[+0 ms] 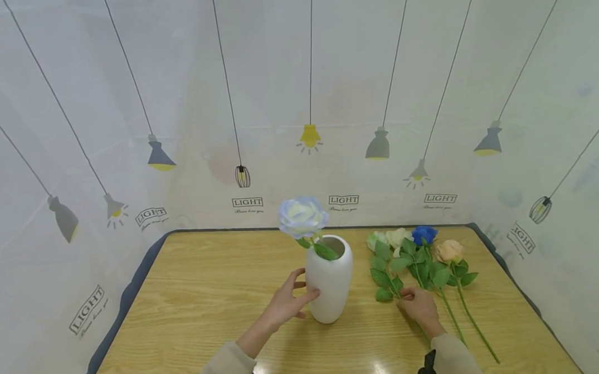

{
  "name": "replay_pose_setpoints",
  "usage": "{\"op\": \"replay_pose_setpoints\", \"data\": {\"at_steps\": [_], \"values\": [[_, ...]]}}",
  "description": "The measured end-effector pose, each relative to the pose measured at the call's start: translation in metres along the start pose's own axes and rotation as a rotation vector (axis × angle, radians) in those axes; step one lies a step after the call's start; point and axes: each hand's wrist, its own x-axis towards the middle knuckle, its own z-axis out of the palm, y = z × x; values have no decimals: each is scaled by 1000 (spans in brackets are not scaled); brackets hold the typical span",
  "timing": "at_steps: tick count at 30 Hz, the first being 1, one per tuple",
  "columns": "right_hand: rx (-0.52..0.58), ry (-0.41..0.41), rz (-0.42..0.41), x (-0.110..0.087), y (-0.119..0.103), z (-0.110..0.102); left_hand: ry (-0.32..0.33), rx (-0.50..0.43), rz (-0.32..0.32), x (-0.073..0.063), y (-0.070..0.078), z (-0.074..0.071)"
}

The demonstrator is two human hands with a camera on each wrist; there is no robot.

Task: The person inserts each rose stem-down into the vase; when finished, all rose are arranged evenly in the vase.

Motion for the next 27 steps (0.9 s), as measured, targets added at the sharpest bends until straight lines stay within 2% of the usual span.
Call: {"op": "replay_pose_setpoints", "data": {"at_steps": [5,13,16,23,27], "values": [[7,-6,22,1,1,0,-2,0,-1,0,0,0],[106,4,17,-6,-13,-8,-6,-2,3,1,-1,-1],[175,10,20,-8,-21,-10,-7,-3,3,2,-2,-1],[399,-17,90,-12,-31,-11,-5,-2,-2,2,-2,0],[484,-16,76,-14,-38,-11,-1,0,-5,2,-1,0]]}}
